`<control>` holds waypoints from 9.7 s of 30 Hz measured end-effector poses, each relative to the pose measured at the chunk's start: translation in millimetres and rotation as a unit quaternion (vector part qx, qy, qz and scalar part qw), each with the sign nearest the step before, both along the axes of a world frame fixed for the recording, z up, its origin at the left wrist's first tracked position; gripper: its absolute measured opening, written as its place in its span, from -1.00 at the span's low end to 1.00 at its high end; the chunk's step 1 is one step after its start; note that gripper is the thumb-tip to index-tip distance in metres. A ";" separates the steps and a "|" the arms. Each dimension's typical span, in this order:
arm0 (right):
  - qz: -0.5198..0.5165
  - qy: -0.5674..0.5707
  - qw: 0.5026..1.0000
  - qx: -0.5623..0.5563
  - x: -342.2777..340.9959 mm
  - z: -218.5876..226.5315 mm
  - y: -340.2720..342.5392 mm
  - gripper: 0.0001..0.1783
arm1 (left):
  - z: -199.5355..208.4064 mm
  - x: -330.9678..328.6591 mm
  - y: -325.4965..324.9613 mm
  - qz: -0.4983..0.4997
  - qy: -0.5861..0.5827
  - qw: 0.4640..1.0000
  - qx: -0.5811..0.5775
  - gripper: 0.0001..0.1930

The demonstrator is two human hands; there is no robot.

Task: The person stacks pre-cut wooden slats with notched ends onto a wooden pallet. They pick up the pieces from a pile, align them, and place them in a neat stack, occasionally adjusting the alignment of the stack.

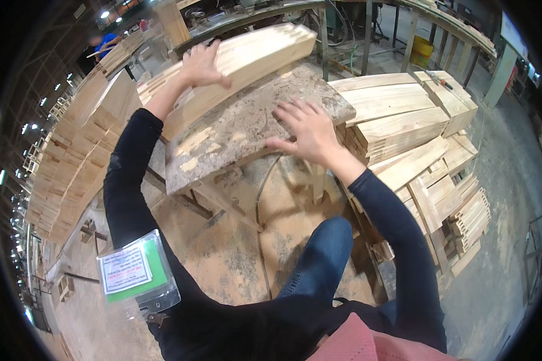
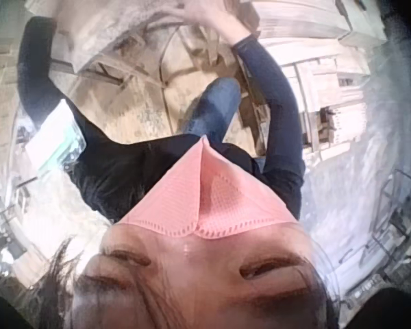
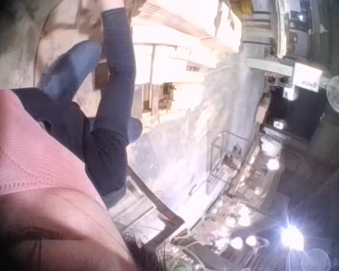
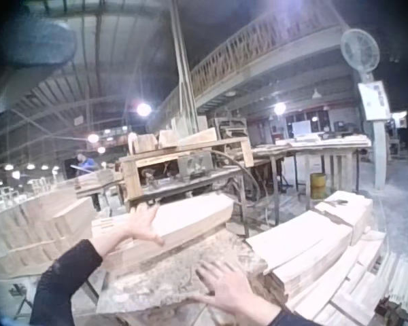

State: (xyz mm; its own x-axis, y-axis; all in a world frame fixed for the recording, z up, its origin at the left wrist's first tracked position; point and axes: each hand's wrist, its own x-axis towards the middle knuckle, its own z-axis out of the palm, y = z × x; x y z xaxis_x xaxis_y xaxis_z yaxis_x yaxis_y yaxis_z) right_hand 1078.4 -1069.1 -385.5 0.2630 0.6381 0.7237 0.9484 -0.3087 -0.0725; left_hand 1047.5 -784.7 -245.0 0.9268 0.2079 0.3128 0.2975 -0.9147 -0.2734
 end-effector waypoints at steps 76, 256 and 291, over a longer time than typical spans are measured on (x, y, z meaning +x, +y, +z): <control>-0.286 0.185 0.938 0.063 -52.6 -212.8 -338.9 -0.31 | -222.7 97.8 -437.8 -0.368 0.292 0.855 -0.218 -0.15; 0.026 0.603 0.320 0.730 -122.0 -293.9 -559.5 -0.05 | -457.1 -82.0 -656.3 -0.028 0.448 -0.065 -0.891 -0.30; -0.027 0.472 0.790 0.389 -14.6 -143.7 -273.5 -0.21 | -28.7 -102.6 -306.5 -0.182 0.073 0.877 -0.439 -0.05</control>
